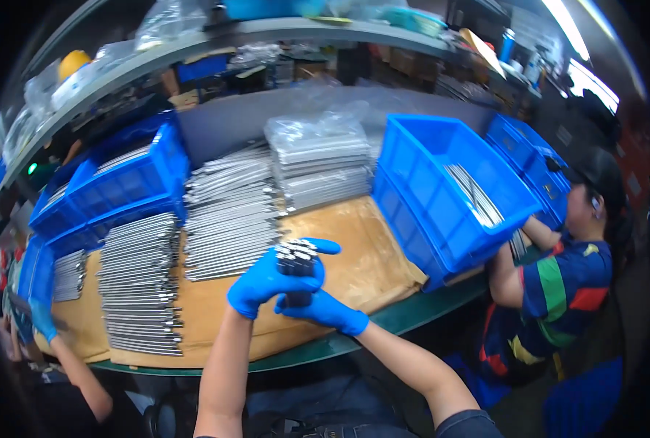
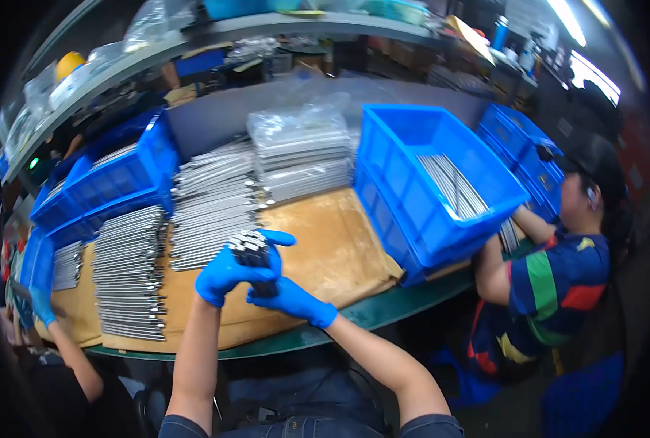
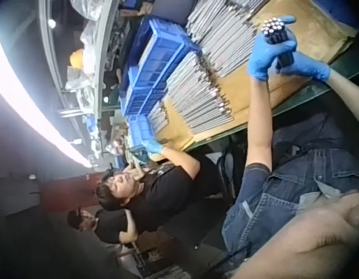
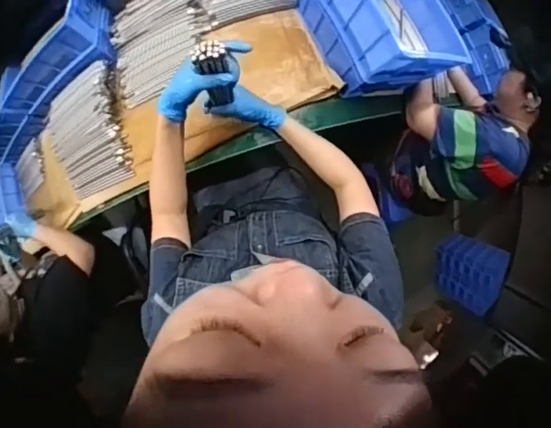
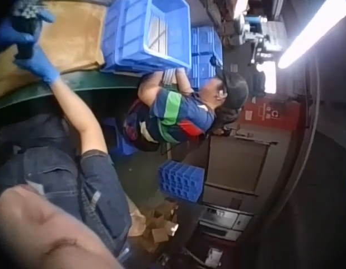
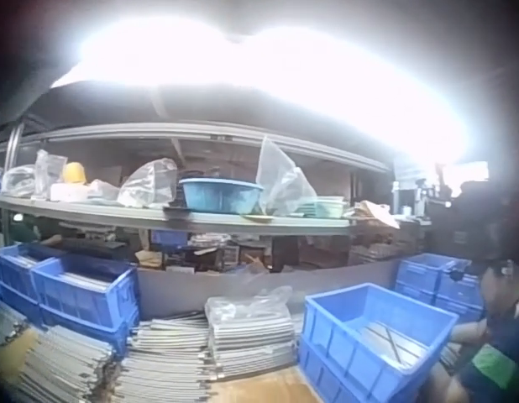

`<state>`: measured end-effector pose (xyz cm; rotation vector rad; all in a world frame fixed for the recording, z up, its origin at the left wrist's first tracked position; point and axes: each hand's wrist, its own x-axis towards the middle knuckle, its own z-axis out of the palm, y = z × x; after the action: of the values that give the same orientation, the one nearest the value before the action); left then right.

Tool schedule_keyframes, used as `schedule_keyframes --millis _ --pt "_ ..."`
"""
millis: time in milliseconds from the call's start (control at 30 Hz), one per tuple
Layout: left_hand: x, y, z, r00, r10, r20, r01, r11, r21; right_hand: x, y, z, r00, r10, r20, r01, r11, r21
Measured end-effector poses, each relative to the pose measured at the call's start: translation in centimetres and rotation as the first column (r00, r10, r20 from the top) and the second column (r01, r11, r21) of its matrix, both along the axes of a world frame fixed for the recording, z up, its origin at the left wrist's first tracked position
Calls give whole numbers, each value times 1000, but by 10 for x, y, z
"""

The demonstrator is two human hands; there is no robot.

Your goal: Organizing and packaging bundles of small metal rods into bins on a production line.

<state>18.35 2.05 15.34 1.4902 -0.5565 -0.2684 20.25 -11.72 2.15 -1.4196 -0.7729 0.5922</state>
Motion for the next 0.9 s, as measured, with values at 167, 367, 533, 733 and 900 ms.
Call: schedule_keyframes --millis 167,367,533,733,900 --pt "2 2 -15 986 146 -78 -150 988 -47 8 3 1 999 -13 -44 15 1000 26" --pt "6 -3 -19 990 86 -111 -108 973 -204 8 -3 -2 1000 -16 -13 17 998 66" --pt "-1 -1 -21 984 119 -135 -144 971 -190 -3 8 -9 1000 -26 17 23 992 121" --pt "5 -21 -25 975 81 -206 -107 987 -118 3 -6 -12 995 -9 -100 11 1000 18" --pt "3 -18 -57 954 118 -274 -135 990 -43 1 -9 -9 995 -97 24 93 988 123"
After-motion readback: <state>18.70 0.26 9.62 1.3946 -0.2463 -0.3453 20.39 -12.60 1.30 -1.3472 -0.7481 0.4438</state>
